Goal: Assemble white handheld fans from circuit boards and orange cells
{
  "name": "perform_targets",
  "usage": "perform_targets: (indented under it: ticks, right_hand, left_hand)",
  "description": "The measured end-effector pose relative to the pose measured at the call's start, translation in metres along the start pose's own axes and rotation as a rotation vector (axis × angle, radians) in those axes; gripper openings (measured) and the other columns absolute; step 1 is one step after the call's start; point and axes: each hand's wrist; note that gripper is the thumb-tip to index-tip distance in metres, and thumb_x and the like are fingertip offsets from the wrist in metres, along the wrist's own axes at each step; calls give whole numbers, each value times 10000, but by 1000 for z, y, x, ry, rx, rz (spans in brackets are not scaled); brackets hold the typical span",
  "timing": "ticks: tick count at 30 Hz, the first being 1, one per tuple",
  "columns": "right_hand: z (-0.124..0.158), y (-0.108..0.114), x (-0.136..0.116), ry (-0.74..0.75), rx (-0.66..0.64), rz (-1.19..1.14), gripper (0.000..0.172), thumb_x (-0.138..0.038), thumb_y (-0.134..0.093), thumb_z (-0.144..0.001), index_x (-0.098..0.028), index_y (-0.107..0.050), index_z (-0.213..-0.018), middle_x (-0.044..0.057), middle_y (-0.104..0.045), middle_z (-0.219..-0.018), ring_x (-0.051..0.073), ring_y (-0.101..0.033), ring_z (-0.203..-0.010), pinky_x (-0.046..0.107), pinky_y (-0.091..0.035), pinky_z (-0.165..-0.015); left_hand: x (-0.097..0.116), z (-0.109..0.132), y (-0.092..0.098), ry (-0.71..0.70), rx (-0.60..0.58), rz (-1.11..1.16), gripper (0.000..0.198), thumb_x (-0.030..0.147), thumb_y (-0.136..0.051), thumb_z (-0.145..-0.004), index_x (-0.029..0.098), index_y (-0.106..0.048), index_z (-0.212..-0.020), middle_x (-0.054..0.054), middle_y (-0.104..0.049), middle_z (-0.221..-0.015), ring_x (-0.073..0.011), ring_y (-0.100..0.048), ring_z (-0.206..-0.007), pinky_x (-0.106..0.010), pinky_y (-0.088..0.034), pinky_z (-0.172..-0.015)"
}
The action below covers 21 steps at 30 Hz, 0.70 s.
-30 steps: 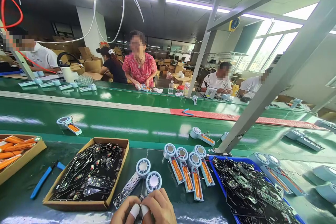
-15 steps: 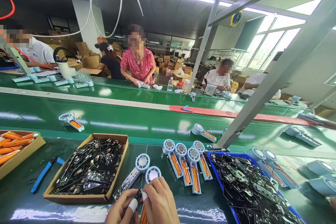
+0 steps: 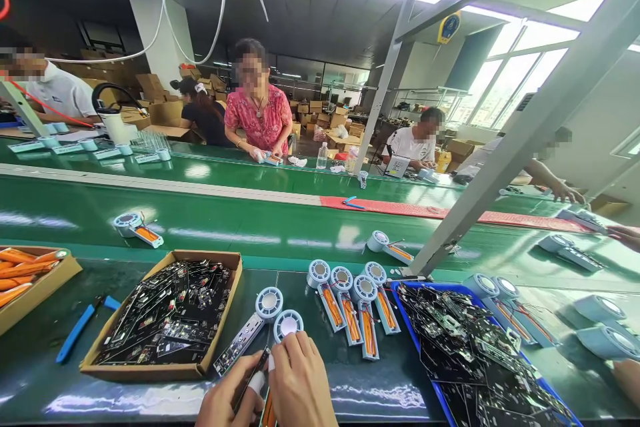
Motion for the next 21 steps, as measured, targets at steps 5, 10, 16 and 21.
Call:
perform_targets:
  ticks: [5,10,16,21]
  right_hand:
    - [-2,0,2,-29,-27,-52,238,11,-490,-786,-211,-543,-850,48,-577,-843,225,-530,-748,343,-441,-667]
    - [-3,7,5,-79,-23,-170,217,-15,-503,-824,-225,-527,-872,29,-584,-855,208,-541,-758,314,-431,-656]
    - [-2,6,0,-15,-16,90,244,9,-528,-701,-221,-512,-782,41,-578,-798,230,-531,-706,344,-404,-629]
    - [-3,5,-1,-106,18,-87,249,4,-554,-744,-233,-523,-817,7,-592,-798,198,-549,-717,298,-407,-625]
  left_hand:
    - [16,-2,5,-18,-30,-63,394,493,-518,-886,234,-700,-1121,-10,-680,-621,-168,-604,-500,-214,-502,-500]
    - [23,-4,9,-19,-62,-16,399,517,-526,-885,230,-704,-1099,-14,-699,-668,-151,-599,-524,-194,-499,-495]
    - [23,-5,7,86,-64,121,440,557,-612,-823,207,-703,-1074,-6,-687,-679,-134,-581,-508,-190,-443,-419]
    - [23,-5,0,223,0,392,629,703,-699,-680,181,-682,-1032,-62,-753,-900,-113,-590,-486,-202,-421,-388]
Point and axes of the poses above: each hand's wrist, its own z-axis away from the middle knuckle, its own y-axis out of the back of the hand, x = y × z
